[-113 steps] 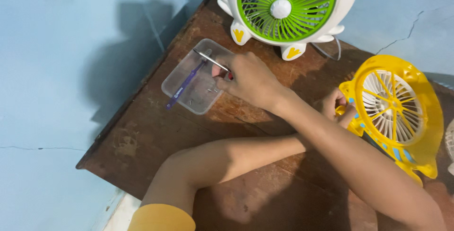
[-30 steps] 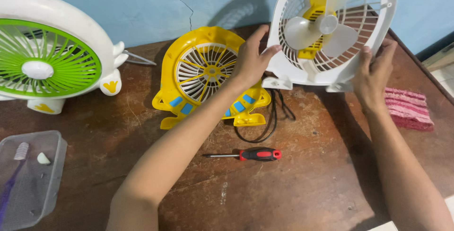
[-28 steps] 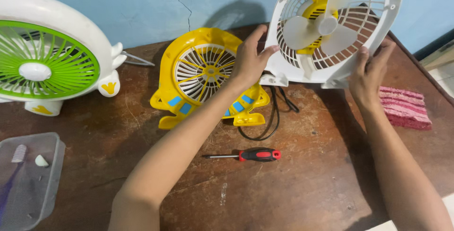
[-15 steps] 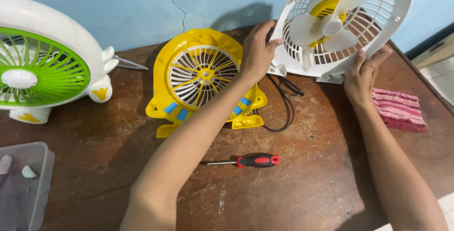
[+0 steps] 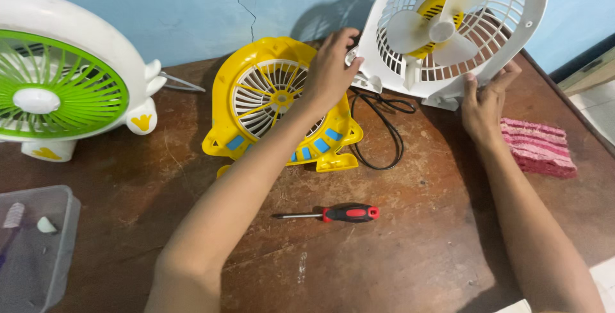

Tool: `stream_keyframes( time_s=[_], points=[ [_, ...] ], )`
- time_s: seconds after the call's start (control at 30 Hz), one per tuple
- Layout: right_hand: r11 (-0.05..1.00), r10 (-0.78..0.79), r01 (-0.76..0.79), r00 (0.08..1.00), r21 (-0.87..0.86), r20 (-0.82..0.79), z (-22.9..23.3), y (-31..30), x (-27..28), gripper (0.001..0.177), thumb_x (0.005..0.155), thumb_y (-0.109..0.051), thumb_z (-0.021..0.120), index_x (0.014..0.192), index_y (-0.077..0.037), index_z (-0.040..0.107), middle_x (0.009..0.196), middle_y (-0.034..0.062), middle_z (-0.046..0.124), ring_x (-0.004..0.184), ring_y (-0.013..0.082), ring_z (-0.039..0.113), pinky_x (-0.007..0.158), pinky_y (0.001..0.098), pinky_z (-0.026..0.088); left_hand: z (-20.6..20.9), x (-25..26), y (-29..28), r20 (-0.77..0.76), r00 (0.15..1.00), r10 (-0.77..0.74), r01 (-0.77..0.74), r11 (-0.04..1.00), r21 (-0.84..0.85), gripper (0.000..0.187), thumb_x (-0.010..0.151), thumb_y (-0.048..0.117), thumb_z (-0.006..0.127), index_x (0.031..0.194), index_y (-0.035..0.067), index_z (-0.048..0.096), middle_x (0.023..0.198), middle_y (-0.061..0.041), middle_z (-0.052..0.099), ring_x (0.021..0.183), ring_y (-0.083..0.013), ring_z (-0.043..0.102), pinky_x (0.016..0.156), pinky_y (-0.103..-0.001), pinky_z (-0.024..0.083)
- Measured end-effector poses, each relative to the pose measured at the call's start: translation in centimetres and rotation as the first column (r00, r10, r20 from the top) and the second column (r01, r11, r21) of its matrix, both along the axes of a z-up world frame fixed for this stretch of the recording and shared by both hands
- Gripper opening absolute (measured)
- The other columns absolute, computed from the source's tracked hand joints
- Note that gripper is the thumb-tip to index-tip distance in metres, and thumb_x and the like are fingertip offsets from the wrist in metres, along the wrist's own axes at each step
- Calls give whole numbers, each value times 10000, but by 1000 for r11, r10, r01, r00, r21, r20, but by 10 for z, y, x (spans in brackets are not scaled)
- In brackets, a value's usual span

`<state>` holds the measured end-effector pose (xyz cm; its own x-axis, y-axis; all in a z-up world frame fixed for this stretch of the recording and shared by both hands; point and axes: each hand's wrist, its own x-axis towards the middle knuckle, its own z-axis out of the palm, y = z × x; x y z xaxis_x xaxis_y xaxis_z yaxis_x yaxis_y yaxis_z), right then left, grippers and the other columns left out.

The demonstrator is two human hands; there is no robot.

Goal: The person disassembles a small electric fan on a wooden table. Using a screwdriver, they remove screws from the rear housing, separate the front and rear grilles, and then wipe the front grille with a cloth.

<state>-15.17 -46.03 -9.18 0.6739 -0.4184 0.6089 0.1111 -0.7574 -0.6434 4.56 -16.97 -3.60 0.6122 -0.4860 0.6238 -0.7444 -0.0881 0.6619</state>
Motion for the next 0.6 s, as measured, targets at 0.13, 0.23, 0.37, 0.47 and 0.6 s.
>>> stream_keyframes(
  time_s=[0.13, 0.23, 0.37, 0.47, 0.6],
  points=[
    [996, -19, 23, 999, 81, -46, 12, 8, -6, 490, 1190, -36, 556, 1472, -80, 157, 1479, 286, 453, 1415, 365, 542, 1139, 452, 495, 12, -2, 52, -31, 999, 37, -38, 998, -43, 377, 921, 104, 757, 1252, 40, 586, 1185, -157, 663, 1093, -298, 689, 932, -407, 556],
    [997, -62, 62, 998, 41, -16, 16, 5, -8, 501, 1200, -8, 576, 1480, -90, 169, 1456, 295, 467, 1437, 377, 555, 1195, 458, 522, 24, 6, 98, 70, 992, 110, -104, 991, -84, 323, 948, 100, 759, 1225, 29, 608, 1186, -153, 667, 1120, -307, 682, 975, -412, 546],
    [996, 75, -77, 996, 45, 49, 15, -8, -5, 562, 1172, 94, 512, 1527, -95, 119, 1528, 292, 476, 1514, 365, 504, 1288, 468, 424, 27, 10, 161, 133, 953, 272, -277, 961, 22, 300, 945, 106, 760, 1209, 35, 637, 1192, -151, 662, 1144, -344, 650, 994, -436, 511],
    [992, 115, -117, 993, 45, 40, 13, -15, -6, 524, 1220, 89, 529, 1496, -107, 129, 1515, 292, 492, 1498, 346, 529, 1289, 458, 448, 18, 10, 190, 168, 917, 361, -382, 917, 114, 328, 935, 143, 785, 1206, 29, 641, 1217, -178, 634, 1166, -381, 600, 1013, -462, 472],
    [994, 72, -74, 997, 81, 26, 12, -10, -5, 537, 1173, 97, 506, 1479, -104, 113, 1584, 317, 463, 1504, 380, 535, 1200, 451, 480, -7, 8, 205, 166, 913, 371, -395, 907, 147, 518, 879, 147, 813, 1288, -23, 543, 1253, -255, 563, 1209, -436, 536, 1042, -488, 431]
  ],
)
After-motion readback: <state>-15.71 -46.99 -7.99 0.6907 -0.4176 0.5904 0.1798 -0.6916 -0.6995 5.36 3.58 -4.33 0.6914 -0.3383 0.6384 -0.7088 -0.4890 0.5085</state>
